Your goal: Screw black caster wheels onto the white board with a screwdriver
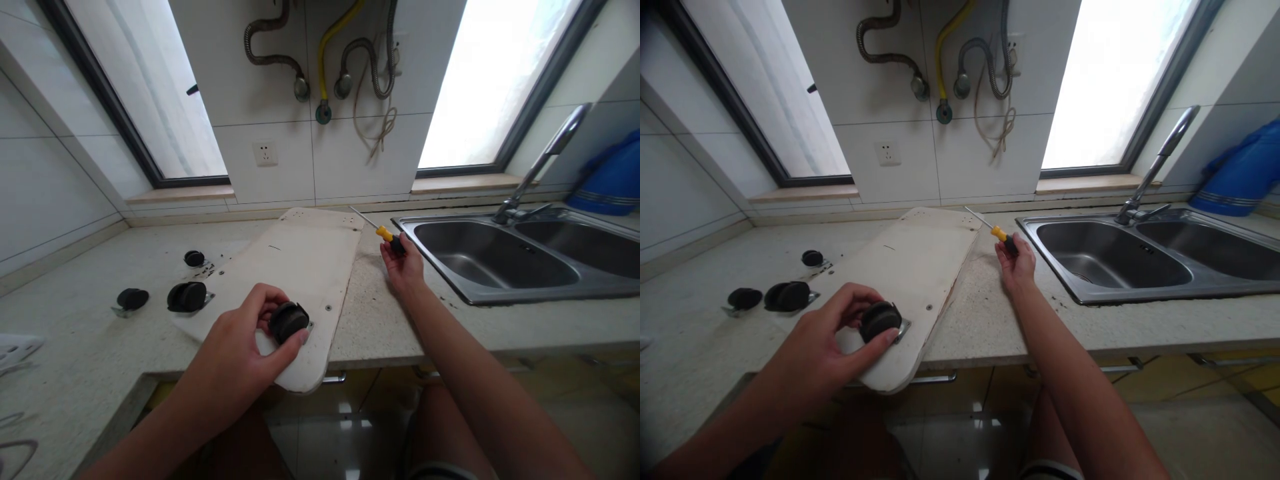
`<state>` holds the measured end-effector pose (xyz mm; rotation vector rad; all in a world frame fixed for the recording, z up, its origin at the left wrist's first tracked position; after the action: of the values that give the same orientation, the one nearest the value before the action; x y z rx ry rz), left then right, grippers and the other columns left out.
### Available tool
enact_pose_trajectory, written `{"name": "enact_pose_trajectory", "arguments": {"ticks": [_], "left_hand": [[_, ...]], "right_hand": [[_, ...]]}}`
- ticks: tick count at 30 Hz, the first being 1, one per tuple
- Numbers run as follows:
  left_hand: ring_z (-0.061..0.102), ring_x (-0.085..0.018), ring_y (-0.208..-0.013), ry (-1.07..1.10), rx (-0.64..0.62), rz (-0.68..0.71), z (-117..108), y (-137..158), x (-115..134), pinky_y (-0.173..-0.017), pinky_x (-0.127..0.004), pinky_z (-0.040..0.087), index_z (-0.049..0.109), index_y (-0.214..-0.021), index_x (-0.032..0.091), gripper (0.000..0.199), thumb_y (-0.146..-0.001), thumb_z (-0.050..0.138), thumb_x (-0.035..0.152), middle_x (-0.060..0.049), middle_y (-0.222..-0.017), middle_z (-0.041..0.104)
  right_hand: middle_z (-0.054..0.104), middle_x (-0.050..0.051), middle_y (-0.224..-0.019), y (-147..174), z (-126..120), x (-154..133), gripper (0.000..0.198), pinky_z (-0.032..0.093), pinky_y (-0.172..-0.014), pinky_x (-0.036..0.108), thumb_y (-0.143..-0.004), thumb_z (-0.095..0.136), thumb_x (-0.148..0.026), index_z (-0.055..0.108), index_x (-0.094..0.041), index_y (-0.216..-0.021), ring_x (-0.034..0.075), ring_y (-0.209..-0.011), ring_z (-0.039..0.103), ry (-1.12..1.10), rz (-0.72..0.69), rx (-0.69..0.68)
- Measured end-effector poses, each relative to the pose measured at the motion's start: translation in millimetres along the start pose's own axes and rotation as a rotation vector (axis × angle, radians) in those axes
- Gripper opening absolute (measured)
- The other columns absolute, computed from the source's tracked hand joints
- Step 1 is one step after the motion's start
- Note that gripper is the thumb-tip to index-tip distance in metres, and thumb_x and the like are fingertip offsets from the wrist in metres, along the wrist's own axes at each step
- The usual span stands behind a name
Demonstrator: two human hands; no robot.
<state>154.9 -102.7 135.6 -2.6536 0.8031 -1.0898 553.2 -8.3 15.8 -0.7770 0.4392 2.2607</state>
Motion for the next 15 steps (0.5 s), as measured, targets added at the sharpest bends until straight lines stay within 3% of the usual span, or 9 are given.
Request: {"name": "enact_pose_trajectory", "arguments": {"ticks": [15], "left_hand": [[0.081, -0.030, -0.095, 0.021, -0.047, -0.109, 5.4, 4.3, 9.8, -0.085, -0.043, 0.063, 0.067, -0.114, 0.029, 0.041, -0.088, 0.078, 0.059, -0.004, -0.103, 0.083]], "right_hand": [[0.074, 0.008, -0.123, 0.2, 0.0, -1.2, 0.035, 0.068, -0.087, 0.035, -0.106, 0.074, -0.040, 0.070, -0.015, -0.130, 0.017, -0.102, 0.074, -0.018, 0.024, 0.006]]}}
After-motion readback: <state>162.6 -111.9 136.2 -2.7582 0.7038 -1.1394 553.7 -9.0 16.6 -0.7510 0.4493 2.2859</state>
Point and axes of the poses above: each hand's wrist, its own y-axis away from the middle knuckle, its own z-axis out of the palm, x = y × z, the point moved 4 cm from there along -y, towards the middle knuckle
